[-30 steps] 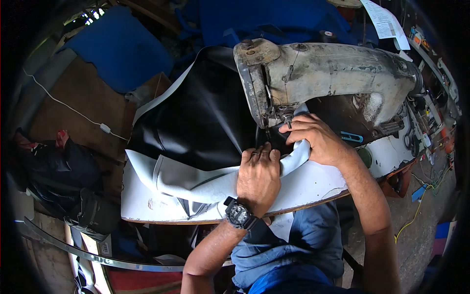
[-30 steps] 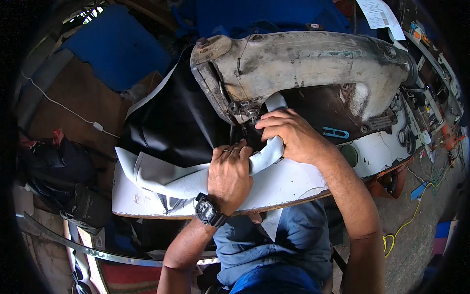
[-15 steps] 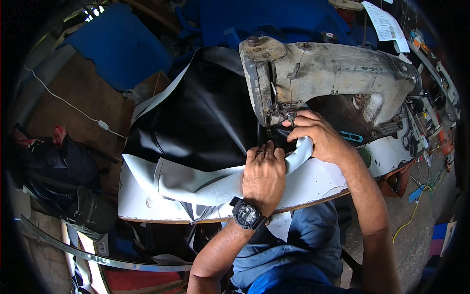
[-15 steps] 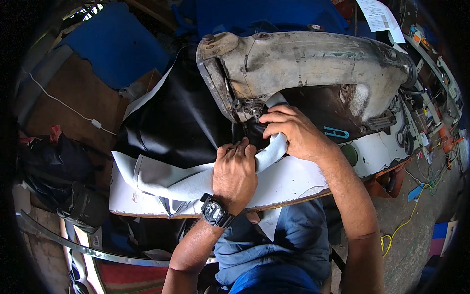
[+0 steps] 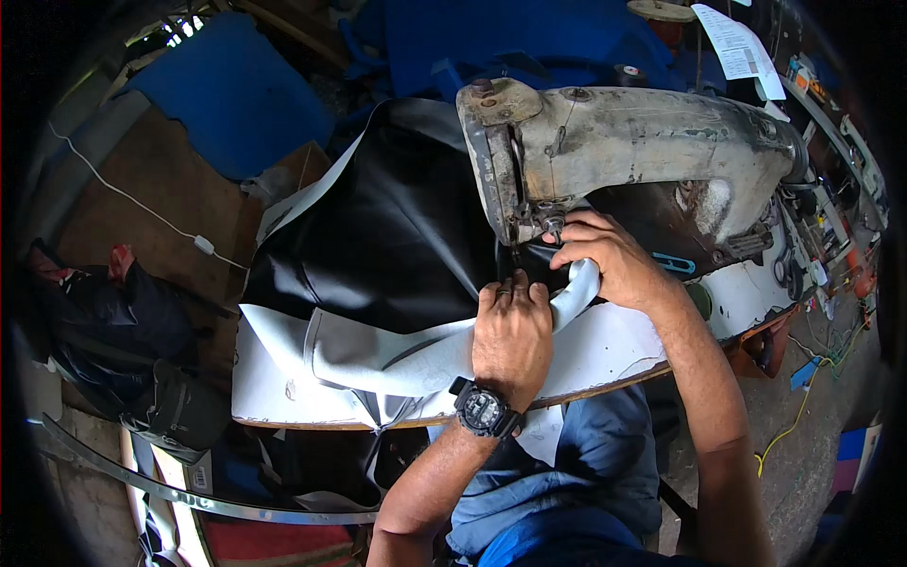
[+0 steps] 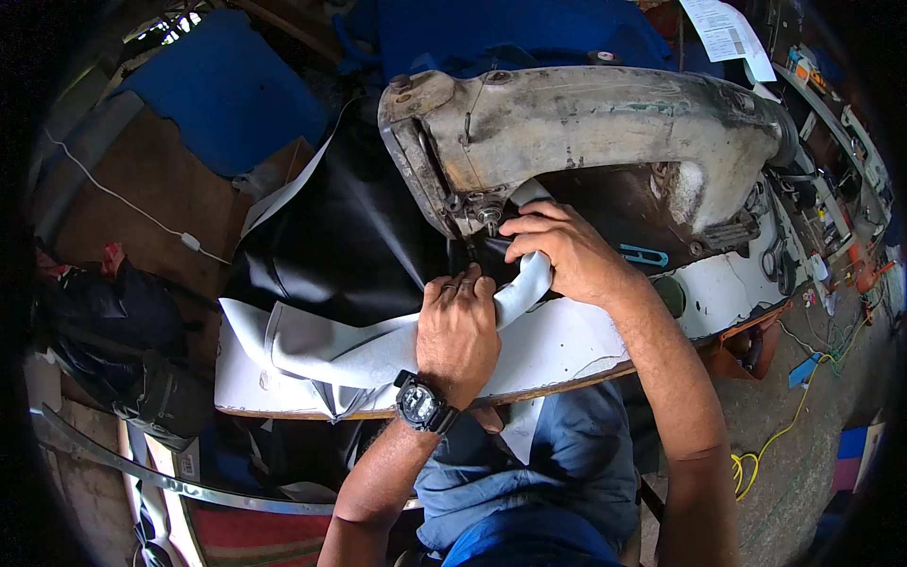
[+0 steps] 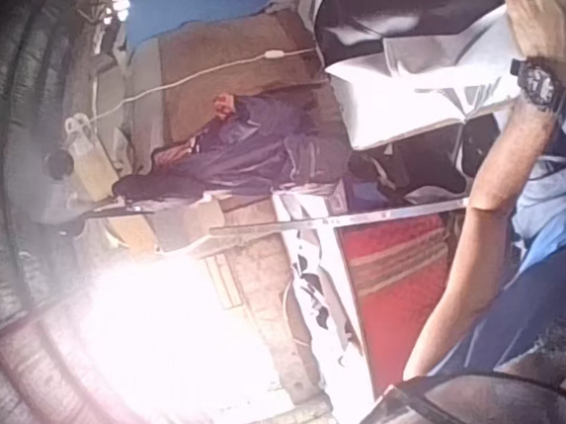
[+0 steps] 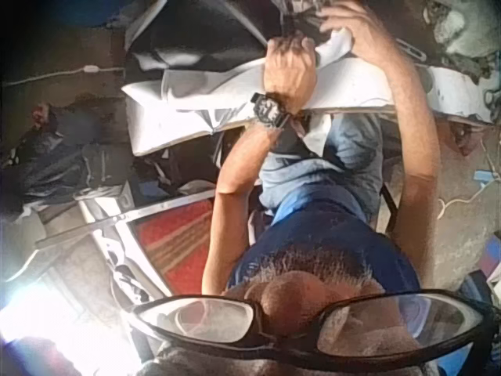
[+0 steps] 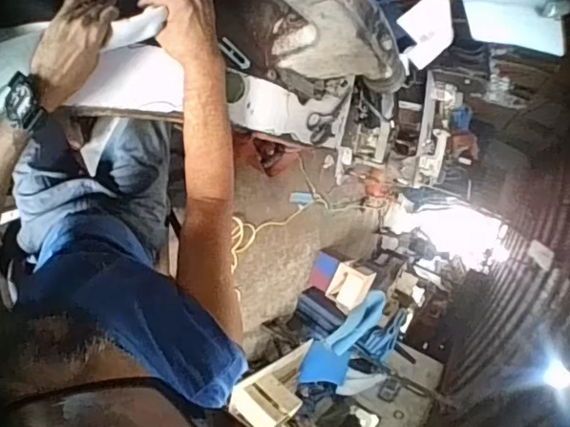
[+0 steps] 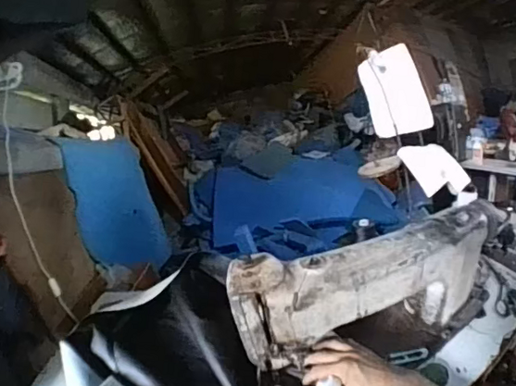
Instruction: The person sews two pieces of vinyl material together using an industrial sewing machine.
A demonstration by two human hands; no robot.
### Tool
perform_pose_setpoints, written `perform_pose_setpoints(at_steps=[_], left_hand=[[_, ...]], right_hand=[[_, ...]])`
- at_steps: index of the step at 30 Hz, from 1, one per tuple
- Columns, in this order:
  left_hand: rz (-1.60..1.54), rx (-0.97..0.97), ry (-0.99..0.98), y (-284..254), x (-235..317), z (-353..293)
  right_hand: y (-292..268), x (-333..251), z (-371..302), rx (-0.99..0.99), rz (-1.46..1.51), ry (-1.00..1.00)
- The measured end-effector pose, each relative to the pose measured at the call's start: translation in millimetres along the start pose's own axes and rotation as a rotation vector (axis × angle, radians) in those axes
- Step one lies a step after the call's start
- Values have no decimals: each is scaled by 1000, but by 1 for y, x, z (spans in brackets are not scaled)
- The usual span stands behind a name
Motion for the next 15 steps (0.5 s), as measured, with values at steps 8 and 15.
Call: perform_pose_setpoints(at_steps=[8,15], left_hand=[[20,-29,-20,-2,3,3],[-491,-124,109,-76,-23,-11]], right_hand=[[1,-1,5,26,-4,6],[0,-1,-4,105,2,0]])
Point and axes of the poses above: each hand's wrist, its own z-axis towards the middle knuckle, its own y-axis out of the palm, x = y × z, the point moved 1 cm from there along z, towards the middle knuckle, and after that the axes turned 8 degrees about -z, right-handed, at the moved point
